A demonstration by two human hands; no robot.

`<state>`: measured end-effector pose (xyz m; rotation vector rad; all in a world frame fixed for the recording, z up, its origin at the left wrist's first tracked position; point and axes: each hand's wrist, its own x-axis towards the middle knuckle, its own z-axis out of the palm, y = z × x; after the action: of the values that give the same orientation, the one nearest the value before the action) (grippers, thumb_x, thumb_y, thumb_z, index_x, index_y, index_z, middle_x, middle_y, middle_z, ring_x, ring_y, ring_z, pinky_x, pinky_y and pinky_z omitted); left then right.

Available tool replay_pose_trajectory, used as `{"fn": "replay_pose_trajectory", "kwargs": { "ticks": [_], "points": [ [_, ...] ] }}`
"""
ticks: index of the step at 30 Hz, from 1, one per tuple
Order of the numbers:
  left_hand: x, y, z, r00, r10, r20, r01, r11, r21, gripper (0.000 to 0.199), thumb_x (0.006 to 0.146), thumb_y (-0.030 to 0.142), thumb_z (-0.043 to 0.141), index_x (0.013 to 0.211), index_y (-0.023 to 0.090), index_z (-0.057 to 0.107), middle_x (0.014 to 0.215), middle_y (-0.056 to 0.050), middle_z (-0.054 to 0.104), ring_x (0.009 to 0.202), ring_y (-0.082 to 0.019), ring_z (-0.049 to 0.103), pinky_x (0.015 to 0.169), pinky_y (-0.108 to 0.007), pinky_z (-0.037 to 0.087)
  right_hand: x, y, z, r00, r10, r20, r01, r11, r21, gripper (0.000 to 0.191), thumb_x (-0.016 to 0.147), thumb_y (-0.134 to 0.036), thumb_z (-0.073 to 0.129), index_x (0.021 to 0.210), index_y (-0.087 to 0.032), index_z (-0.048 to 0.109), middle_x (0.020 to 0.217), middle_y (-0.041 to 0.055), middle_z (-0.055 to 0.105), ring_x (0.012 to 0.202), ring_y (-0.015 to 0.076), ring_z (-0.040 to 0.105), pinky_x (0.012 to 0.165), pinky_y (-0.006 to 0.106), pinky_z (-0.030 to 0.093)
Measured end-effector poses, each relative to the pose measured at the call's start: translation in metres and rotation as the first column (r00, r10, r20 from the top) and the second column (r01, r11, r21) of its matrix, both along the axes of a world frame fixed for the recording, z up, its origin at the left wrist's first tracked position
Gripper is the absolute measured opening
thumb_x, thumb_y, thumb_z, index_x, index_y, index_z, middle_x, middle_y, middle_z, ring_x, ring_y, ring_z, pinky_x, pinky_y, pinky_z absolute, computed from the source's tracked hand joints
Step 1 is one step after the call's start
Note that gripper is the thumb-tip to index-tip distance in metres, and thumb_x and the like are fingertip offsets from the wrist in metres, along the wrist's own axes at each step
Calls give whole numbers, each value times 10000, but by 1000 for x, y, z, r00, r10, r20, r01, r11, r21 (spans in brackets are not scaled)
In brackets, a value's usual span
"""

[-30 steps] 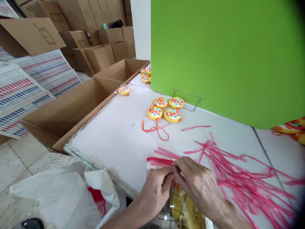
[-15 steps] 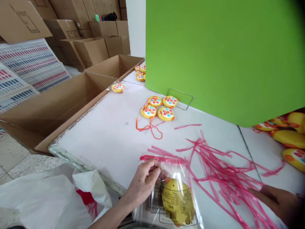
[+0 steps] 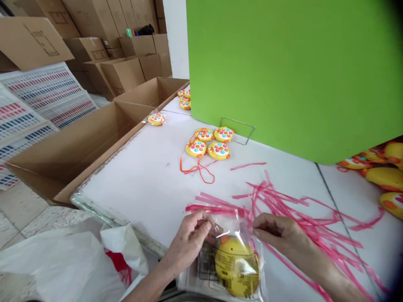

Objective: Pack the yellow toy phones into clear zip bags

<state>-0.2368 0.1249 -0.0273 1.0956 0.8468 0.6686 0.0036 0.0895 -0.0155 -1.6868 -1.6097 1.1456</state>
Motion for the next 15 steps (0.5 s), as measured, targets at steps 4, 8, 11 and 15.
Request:
{"fn": "replay_pose_trajectory", "kwargs": {
  "ticks": [4,8,11,15],
  "points": [
    [-7,1,-4,996,34,-88,-31,999,35,165,842,361,535,859,198,517,656,26,537,629,-134,536,626,-250,475,5,-10,2,998,-55,-35,55,999,-2,177,823,-345,553,705,-218,588,619,-27,554,594,136,530,541,232,446],
    [-7,5,-2,998,53,-43,-53,999,-11,142,818,266,476,713,178,514,652,31,439,617,-121,458,607,-244,466,-2,-15,5,999,-46,1,46,999,23,204,844,-365,503,729,-245,622,661,-6,609,630,168,554,566,263,458],
    [-5,6,-2,997,47,-55,-49,999,-20,133,786,218,461,660,178,478,651,28,438,627,-122,461,615,-243,453,-8,-15,7,998,-13,60,10,999,44,234,856,-320,437,713,-265,614,676,-4,630,625,179,572,567,279,470],
    [-11,4,2,990,42,-138,-40,999,17,163,698,126,517,654,206,382,577,76,371,543,-98,464,566,-213,414,9,-20,3,981,13,195,-27,997,67,251,851,-280,399,692,-254,592,708,3,665,629,177,617,577,279,499]
  ]
}}
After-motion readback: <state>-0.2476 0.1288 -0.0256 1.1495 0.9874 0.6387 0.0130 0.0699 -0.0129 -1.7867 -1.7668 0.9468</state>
